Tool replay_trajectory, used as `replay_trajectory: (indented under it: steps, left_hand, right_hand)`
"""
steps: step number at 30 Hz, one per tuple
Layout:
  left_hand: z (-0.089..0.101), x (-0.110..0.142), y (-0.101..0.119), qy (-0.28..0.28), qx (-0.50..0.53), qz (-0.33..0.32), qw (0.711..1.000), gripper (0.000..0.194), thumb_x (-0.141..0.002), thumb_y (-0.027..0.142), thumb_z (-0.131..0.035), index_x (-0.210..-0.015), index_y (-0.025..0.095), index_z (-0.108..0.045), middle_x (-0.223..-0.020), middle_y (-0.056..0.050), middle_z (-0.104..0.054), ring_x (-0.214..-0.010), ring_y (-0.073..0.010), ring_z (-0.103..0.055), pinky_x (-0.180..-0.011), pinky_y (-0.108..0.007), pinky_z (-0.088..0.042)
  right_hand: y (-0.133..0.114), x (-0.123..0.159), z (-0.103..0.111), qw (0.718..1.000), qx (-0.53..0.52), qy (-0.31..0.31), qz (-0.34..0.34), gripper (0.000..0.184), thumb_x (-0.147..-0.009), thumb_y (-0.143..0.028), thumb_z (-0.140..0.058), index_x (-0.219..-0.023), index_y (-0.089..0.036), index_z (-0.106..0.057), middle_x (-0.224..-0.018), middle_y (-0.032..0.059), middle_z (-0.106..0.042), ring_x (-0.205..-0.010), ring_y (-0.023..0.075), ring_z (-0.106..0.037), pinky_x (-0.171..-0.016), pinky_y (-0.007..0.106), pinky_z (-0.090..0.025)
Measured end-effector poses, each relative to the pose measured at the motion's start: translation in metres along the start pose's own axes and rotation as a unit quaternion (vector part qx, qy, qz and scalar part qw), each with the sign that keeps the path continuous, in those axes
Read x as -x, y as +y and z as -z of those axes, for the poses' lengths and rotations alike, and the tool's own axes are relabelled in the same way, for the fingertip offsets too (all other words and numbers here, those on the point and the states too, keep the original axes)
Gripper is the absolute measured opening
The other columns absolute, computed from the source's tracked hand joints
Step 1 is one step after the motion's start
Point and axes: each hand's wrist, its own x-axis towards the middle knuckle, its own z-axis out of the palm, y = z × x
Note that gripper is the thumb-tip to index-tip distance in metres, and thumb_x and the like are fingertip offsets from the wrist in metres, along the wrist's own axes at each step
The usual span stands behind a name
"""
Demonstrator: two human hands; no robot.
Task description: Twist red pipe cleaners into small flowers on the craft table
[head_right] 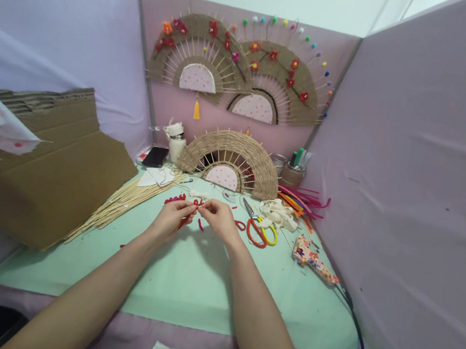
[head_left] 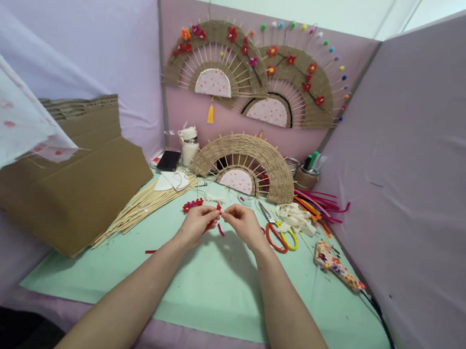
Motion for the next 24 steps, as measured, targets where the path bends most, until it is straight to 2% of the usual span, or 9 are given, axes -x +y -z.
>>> replay_trajectory:
  steps: [7,11,14,16,20,24]
  left_hand:
    - [0.0024,-0.0007,0.0031,-0.036,-0.017,-0.021,0.999,0.024,-0.057,0.032,-0.071,-0.062,0.012,-0.059,-0.057,0.001,-0.051,-0.049,-0.0056,-0.042,-0.047,-0.02,-0.031]
    - [0.0055,-0.0021,0.0035,-0.023,-0.143,-0.087,0.986,0.018,-0.064,0.031,-0.063,-0.06,0.015,-0.058,-0.052,0.002,-0.049,-0.049,-0.0083,-0.04,-0.049,-0.022,-0.03]
    - [0.0085,-0.0044,0.002,0.008,-0.268,-0.164,0.949,0.014,-0.068,0.027,-0.057,-0.06,0.016,-0.059,-0.054,0.001,-0.052,-0.054,-0.011,-0.044,-0.053,-0.024,-0.032]
    - [0.0097,-0.0054,0.0007,0.02,-0.307,-0.192,0.932,0.014,-0.07,0.027,-0.055,-0.061,0.017,-0.06,-0.058,0.0,-0.056,-0.057,-0.0126,-0.047,-0.056,-0.024,-0.033]
    - [0.0077,-0.0037,-0.0014,0.008,-0.316,-0.192,0.929,0.017,-0.073,0.029,-0.053,-0.065,0.017,-0.062,-0.061,-0.001,-0.06,-0.061,-0.0144,-0.051,-0.059,-0.025,-0.036]
    - [0.0023,0.001,-0.0022,-0.015,-0.328,-0.192,0.925,0.016,-0.072,0.029,-0.055,-0.069,0.017,-0.064,-0.065,-0.001,-0.063,-0.063,-0.0146,-0.053,-0.06,-0.025,-0.037]
  right_hand:
    - [-0.0034,0.0001,0.0049,0.977,0.147,0.004,0.154,0.015,-0.084,-0.029,-0.051,-0.075,-0.019,-0.058,-0.076,0.0033,-0.06,-0.072,0.0152,-0.05,-0.07,0.028,-0.037]
    - [-0.0013,-0.0018,0.0064,0.971,0.161,0.002,0.174,0.012,-0.083,-0.024,-0.051,-0.073,-0.02,-0.056,-0.076,0.0046,-0.059,-0.076,0.0173,-0.05,-0.074,0.03,-0.036]
    - [0.0005,-0.0022,0.0061,0.974,0.161,0.006,0.161,0.012,-0.082,-0.023,-0.051,-0.072,-0.02,-0.056,-0.076,0.0043,-0.059,-0.076,0.0172,-0.049,-0.074,0.03,-0.036]
    - [0.0,-0.0016,0.0056,0.984,0.134,-0.002,0.119,0.012,-0.082,-0.027,-0.051,-0.074,-0.019,-0.057,-0.076,0.0035,-0.06,-0.074,0.0163,-0.05,-0.071,0.029,-0.037]
    - [-0.0039,0.0001,0.0041,0.998,0.03,-0.01,0.046,0.018,-0.081,-0.034,-0.052,-0.085,-0.018,-0.059,-0.084,0.0031,-0.063,-0.076,0.0149,-0.055,-0.07,0.027,-0.04]
    - [-0.0038,0.0001,0.0034,0.999,0.034,0.006,0.03,0.017,-0.077,-0.033,-0.054,-0.076,-0.017,-0.06,-0.074,0.0014,-0.062,-0.069,0.0135,-0.054,-0.065,0.025,-0.039]
